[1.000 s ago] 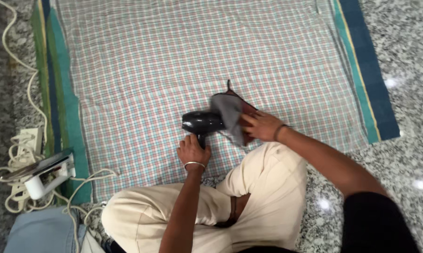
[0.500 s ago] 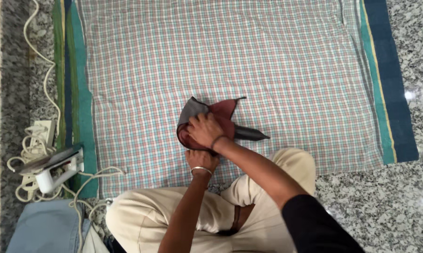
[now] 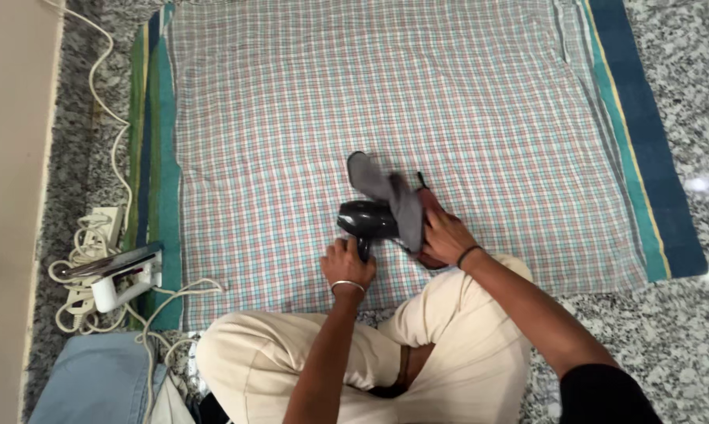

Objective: The person sits on the floor and uses a hairdryer to dry a small piece of cloth. They hold the cloth with one hand and direct the airflow from the hairdryer onto it with the other, repeatedly flipping and adjusting the cloth to expose different areas to the heat.

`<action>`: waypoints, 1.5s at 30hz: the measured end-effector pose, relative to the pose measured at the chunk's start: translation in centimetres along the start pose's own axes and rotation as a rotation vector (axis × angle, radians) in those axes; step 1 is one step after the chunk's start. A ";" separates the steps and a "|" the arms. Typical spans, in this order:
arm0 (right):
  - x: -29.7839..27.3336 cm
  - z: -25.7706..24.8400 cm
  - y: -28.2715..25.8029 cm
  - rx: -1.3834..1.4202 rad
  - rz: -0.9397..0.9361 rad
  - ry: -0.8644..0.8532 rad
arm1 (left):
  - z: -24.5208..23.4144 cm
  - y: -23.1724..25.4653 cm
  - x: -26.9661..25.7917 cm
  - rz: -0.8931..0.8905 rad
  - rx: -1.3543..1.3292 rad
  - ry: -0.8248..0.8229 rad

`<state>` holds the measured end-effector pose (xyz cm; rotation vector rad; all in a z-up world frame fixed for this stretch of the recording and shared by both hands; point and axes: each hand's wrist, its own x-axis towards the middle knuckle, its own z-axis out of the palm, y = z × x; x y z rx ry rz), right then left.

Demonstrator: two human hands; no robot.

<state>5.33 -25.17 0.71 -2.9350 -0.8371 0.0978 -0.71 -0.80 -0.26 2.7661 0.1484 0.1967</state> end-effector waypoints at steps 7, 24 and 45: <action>10.5 -0.5 -7.0 0.257 0.046 -0.062 | 1.2 -0.8 0.0 0.025 -0.016 -0.011; 14.6 -1.9 -15.8 0.032 -0.485 0.389 | 2.5 -3.3 -0.1 0.004 -0.070 -0.175; 1.1 -13.4 -14.3 0.375 -0.401 0.970 | -8.7 -4.7 -0.3 0.462 0.177 -0.031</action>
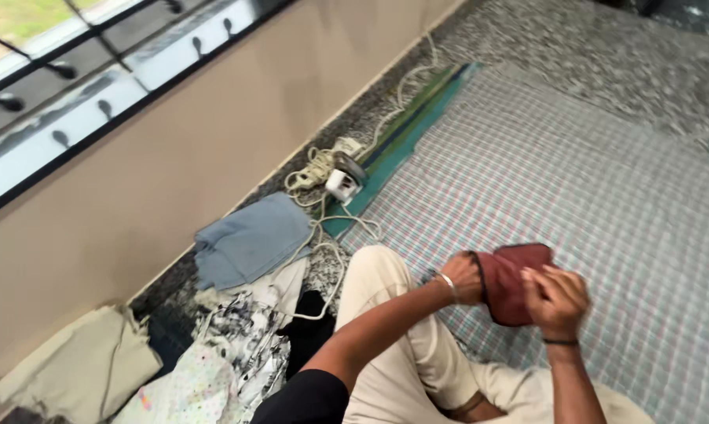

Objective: The person sits on the floor and uses a hairdryer to dry a small piece of cloth. They hold the cloth with one hand and direct the airflow from the hairdryer onto it with the other, repeatedly flipping and adjusting the cloth to expose different areas to the heat.

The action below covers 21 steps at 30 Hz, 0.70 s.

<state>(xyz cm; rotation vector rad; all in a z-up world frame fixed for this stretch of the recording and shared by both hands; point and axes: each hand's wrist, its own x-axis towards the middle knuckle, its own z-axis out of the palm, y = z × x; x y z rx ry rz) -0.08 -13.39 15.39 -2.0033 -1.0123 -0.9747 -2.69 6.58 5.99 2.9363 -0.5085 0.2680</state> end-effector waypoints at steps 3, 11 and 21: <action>-0.9 -1.2 0.5 -0.105 0.049 0.032 | -3.2 1.3 2.2 -0.264 -0.213 -0.327; -1.6 -2.0 1.2 -0.456 -0.003 -0.148 | -5.9 6.2 3.8 -0.366 -0.285 -0.502; -2.9 1.5 10.4 -0.434 0.142 0.246 | -2.1 7.1 8.3 -0.322 -0.599 -0.545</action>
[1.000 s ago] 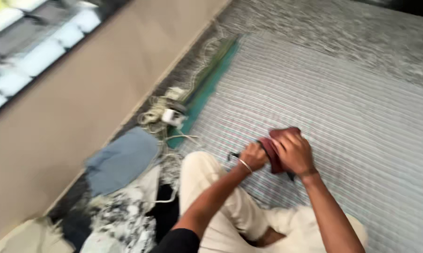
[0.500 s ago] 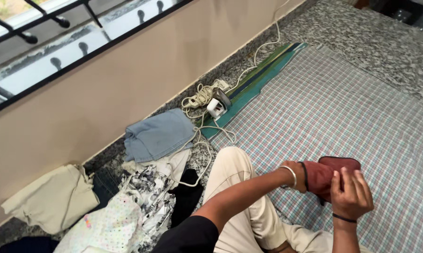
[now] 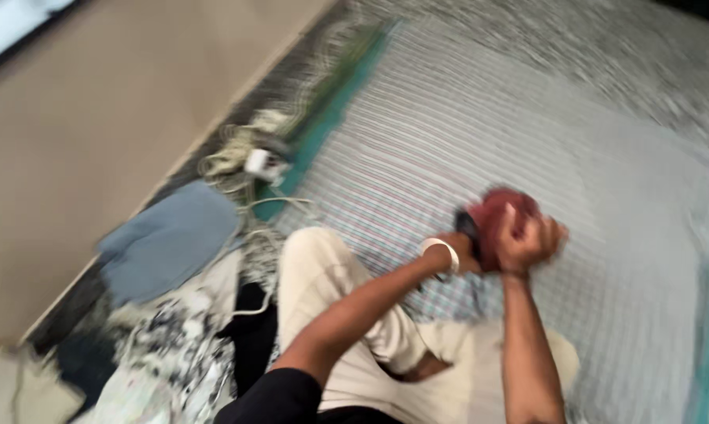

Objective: The person sits on the floor and uses a hairdryer to dry a small piece of cloth. They hold the cloth with one hand and direct the airflow from the hairdryer onto it with the other, repeatedly flipping and adjusting the cloth to expose different areas to the heat.

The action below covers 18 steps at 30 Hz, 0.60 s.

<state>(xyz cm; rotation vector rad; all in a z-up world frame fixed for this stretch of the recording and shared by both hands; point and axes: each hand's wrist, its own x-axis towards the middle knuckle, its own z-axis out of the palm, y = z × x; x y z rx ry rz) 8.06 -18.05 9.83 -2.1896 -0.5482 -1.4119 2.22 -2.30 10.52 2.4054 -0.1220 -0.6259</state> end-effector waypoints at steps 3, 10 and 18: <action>-0.3 0.6 0.0 0.143 0.242 0.092 | -0.3 0.6 -1.2 0.102 -0.048 0.175; -9.1 0.7 -0.4 0.394 0.623 -0.114 | -1.1 4.2 -2.9 -0.105 -0.022 0.157; -13.1 -1.3 0.3 1.288 1.387 -0.416 | -2.8 1.3 -4.0 -0.100 -0.277 0.244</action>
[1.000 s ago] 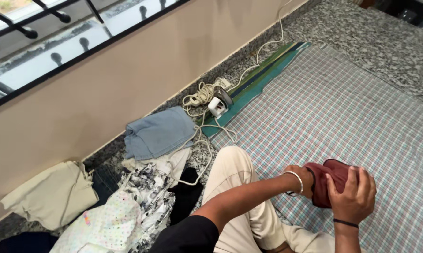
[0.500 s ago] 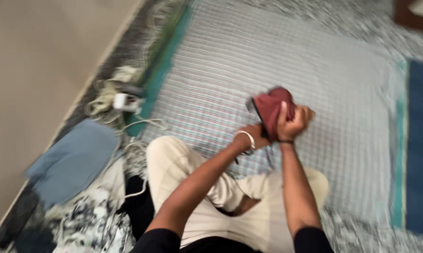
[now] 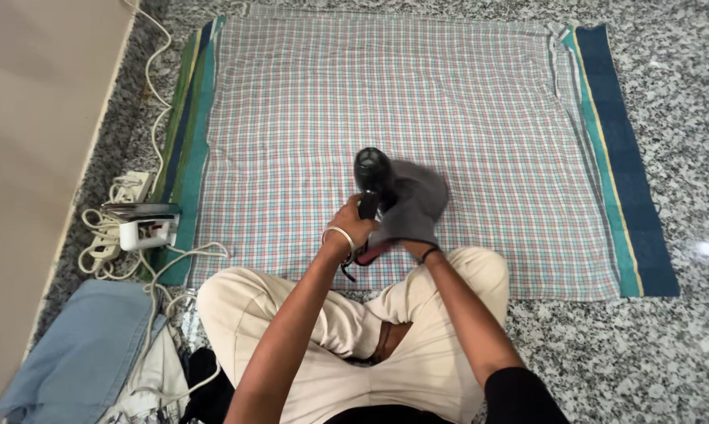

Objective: The person sits on the floor and uses a hairdryer to dry a small piece of cloth. They hold the cloth with one hand and direct the airflow from the hairdryer onto it with the other, repeatedly flipping and adjusting the cloth to expose different areas to the heat.

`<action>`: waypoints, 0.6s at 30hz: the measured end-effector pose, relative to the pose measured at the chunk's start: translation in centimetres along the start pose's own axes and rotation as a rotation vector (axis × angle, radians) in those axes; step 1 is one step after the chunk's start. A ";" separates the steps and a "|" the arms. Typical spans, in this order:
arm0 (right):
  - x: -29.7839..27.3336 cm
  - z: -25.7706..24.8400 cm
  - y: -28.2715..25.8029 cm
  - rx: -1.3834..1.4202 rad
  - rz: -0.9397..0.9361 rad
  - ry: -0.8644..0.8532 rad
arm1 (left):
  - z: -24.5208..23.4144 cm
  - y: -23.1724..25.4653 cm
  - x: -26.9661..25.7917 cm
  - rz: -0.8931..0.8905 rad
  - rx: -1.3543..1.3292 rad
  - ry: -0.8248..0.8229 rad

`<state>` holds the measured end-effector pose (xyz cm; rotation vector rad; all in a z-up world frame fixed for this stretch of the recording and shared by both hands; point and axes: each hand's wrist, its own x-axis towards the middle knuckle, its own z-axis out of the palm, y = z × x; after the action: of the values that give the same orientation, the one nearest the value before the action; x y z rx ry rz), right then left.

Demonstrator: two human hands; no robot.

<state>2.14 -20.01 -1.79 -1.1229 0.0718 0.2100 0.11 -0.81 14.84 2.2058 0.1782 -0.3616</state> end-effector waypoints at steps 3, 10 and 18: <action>2.2 -0.2 -3.2 0.209 0.032 -0.050 | 0.4 1.0 -1.2 -0.012 0.130 -0.054; 7.3 -0.1 -7.0 0.335 0.033 -0.135 | 3.4 3.4 -3.1 0.044 0.452 -0.094; 6.1 -0.8 -2.6 0.405 0.031 -0.068 | 3.1 3.6 -1.9 0.052 0.363 -0.090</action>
<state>8.70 -21.02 -0.84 -0.7112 0.0673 0.2485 -1.42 -5.48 16.40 2.5384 0.0041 -0.4947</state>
